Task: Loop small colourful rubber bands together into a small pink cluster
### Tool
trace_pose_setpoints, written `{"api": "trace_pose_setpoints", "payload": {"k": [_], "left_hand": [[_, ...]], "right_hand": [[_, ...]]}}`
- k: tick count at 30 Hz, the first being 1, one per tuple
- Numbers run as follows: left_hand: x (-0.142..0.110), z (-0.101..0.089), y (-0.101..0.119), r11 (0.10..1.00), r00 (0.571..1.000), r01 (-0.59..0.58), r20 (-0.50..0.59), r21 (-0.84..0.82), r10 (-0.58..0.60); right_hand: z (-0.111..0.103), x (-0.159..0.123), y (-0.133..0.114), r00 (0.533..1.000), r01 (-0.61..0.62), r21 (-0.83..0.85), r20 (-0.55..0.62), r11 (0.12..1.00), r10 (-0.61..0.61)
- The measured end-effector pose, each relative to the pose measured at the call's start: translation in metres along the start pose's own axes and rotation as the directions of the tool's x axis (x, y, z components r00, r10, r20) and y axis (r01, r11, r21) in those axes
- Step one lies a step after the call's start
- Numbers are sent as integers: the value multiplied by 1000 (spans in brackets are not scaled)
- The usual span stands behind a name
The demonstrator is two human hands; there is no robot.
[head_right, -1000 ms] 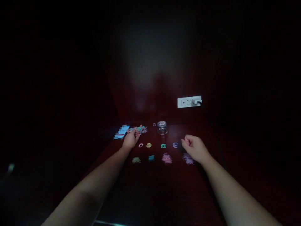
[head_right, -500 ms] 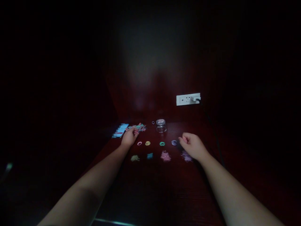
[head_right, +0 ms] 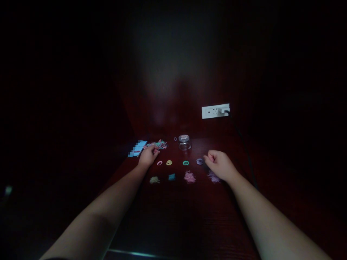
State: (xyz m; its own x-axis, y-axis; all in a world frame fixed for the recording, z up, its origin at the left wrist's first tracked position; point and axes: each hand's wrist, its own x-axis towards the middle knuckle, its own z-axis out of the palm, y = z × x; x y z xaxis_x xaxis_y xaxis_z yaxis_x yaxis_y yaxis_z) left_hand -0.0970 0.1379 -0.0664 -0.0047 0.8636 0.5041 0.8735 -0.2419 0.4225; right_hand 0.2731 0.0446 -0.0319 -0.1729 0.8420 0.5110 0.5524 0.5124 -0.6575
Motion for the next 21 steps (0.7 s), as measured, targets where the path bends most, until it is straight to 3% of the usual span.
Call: {"api": "trace_pose_setpoints", "payload": {"k": [21], "left_hand": [[1, -5, 7, 994, 995, 100, 6, 52, -100]], "right_hand": [[1, -1, -3, 1000, -14, 1, 18, 1000, 14]]}}
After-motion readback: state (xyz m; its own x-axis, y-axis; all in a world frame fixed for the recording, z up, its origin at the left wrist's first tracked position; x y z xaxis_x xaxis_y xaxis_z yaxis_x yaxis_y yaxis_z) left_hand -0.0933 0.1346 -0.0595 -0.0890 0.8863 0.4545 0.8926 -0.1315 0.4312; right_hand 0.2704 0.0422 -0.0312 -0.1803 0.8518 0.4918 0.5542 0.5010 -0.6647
